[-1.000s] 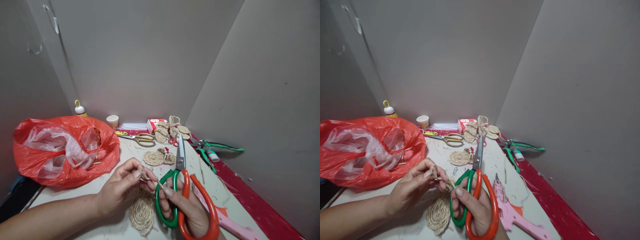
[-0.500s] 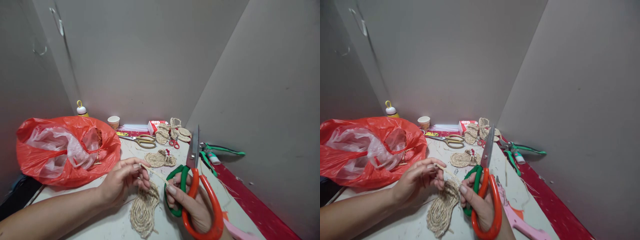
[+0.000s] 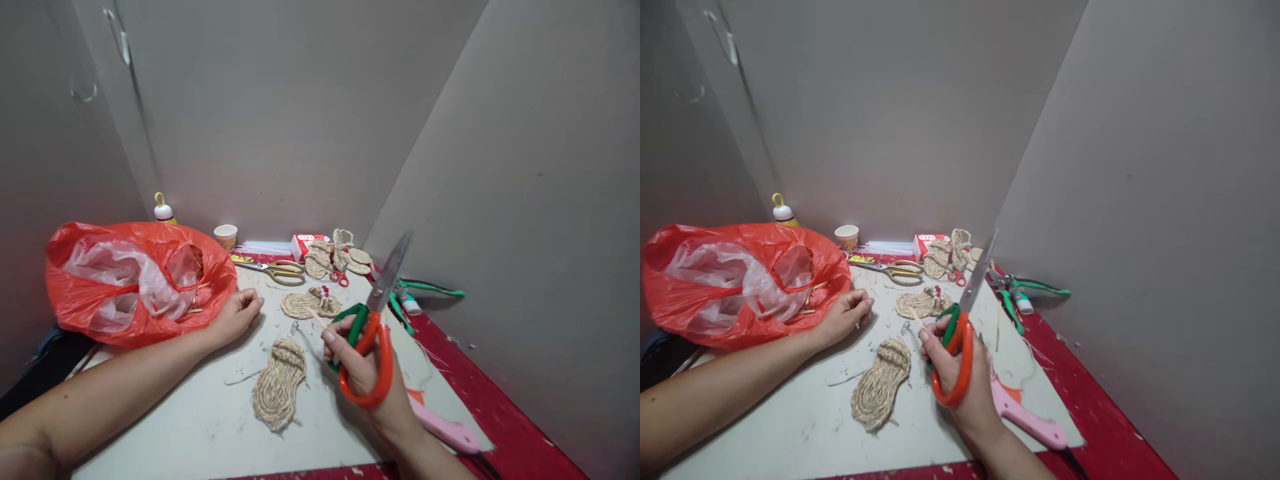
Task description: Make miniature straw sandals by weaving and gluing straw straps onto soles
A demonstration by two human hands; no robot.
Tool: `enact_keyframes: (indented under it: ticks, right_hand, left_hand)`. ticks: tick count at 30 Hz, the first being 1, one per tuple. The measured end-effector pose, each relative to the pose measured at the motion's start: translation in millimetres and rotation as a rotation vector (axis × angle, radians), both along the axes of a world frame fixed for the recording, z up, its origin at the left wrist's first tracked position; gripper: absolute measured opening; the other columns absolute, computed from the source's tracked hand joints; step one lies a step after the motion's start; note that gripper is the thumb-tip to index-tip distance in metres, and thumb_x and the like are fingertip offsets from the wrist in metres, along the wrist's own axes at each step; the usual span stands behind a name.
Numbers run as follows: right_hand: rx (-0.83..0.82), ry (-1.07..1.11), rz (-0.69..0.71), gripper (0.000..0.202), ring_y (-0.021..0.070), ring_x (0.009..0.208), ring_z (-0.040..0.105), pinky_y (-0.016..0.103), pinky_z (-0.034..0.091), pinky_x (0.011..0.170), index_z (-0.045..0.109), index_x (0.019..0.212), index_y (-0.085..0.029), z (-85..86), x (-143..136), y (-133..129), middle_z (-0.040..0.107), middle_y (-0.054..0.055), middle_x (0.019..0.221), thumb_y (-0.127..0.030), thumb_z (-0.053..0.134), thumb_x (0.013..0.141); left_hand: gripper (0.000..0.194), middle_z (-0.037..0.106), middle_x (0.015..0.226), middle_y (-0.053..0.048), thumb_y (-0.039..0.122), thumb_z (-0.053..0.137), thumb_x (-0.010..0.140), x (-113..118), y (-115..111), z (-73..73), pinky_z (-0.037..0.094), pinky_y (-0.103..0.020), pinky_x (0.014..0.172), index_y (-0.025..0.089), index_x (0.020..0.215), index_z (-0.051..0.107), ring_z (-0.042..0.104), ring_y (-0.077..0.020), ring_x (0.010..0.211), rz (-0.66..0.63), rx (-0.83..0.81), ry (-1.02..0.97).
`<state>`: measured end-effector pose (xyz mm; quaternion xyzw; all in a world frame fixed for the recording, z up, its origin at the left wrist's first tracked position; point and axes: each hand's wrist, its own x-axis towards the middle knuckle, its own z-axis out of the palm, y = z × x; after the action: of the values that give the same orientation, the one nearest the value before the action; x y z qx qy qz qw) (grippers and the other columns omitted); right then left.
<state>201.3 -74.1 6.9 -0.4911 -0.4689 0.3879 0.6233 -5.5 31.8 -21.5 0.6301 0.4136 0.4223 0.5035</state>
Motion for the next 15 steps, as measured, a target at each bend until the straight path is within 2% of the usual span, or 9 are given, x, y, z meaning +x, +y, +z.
enact_keyframes:
  ticks: [3, 5, 7, 9, 10, 13, 15]
  right_hand:
    - [0.009, -0.039, 0.013, 0.026, 0.0143, 0.057, 0.054, 0.027, 0.043, 0.058, 0.051, 0.08, -0.021, 0.2, -1, -2, 0.058, -0.003, 0.066, -0.036, 0.072, 0.075]
    - [0.024, -0.054, 0.009, 0.028, 0.014, 0.057, 0.054, 0.026, 0.043, 0.057, 0.05, 0.081, -0.021, 3.2, -2, -4, 0.057, -0.003, 0.067, -0.037, 0.071, 0.075]
    - [0.041, -0.071, 0.003, 0.029, 0.0136, 0.056, 0.053, 0.026, 0.043, 0.054, 0.049, 0.08, -0.021, 5.2, -5, -6, 0.056, -0.004, 0.066, -0.039, 0.071, 0.075]
    - [0.059, -0.089, 0.004, 0.029, 0.013, 0.054, 0.052, 0.025, 0.043, 0.052, 0.048, 0.079, -0.021, 3.9, -7, -7, 0.055, -0.004, 0.065, -0.039, 0.071, 0.075]
    - [0.067, -0.097, 0.009, 0.028, 0.0128, 0.053, 0.052, 0.025, 0.043, 0.052, 0.049, 0.08, -0.021, 1.6, -7, -7, 0.054, -0.005, 0.064, -0.039, 0.07, 0.075]
    - [0.09, -0.121, 0.038, 0.027, 0.012, 0.053, 0.053, 0.025, 0.045, 0.052, 0.051, 0.082, -0.02, -9.2, -7, -4, 0.055, -0.005, 0.065, -0.037, 0.071, 0.076]
    - [0.103, -0.146, 0.056, 0.021, 0.012, 0.059, 0.057, 0.026, 0.048, 0.055, 0.056, 0.088, -0.017, -16.6, -6, -2, 0.058, -0.004, 0.071, -0.033, 0.067, 0.082]
  left_hand:
    - [0.026, 0.045, 0.047, 0.008, 0.029, 0.06, 0.083, 1, -1, -2.8, 0.033, -0.021, 0.048, 0.017, 0.062, 0.049, 0.039, -0.0072, 0.045, 0.008, 0.017, 0.07]
    - [0.021, 0.051, 0.055, 0.006, 0.03, 0.056, 0.088, 2, -1, -5.1, 0.039, -0.021, 0.051, 0.015, 0.073, 0.056, 0.046, -0.0082, 0.049, 0.022, 0.01, 0.113]
    - [0.02, 0.063, 0.083, -0.002, 0.031, 0.055, 0.09, 2, -1, -7.1, 0.05, -0.028, 0.062, 0.013, 0.096, 0.06, 0.059, -0.0122, 0.067, 0.036, -0.001, 0.153]
    - [0.029, 0.061, 0.109, -0.008, 0.032, 0.055, 0.09, 3, -2, -8.1, 0.054, -0.038, 0.076, 0.015, 0.114, 0.057, 0.062, -0.0187, 0.09, 0.046, -0.012, 0.186]
    - [0.031, 0.06, 0.115, -0.009, 0.031, 0.055, 0.09, 3, -3, -8.2, 0.053, -0.041, 0.08, 0.015, 0.117, 0.056, 0.061, -0.0206, 0.096, 0.053, -0.016, 0.199]
    - [0.032, 0.058, 0.119, -0.009, 0.031, 0.055, 0.09, 3, -6, -6.9, 0.052, -0.043, 0.083, 0.016, 0.119, 0.055, 0.06, -0.0221, 0.1, 0.066, -0.024, 0.225]
    - [0.032, 0.058, 0.119, -0.009, 0.031, 0.055, 0.09, 3, -9, -5.5, 0.052, -0.043, 0.083, 0.016, 0.119, 0.055, 0.06, -0.0222, 0.1, 0.075, -0.031, 0.231]
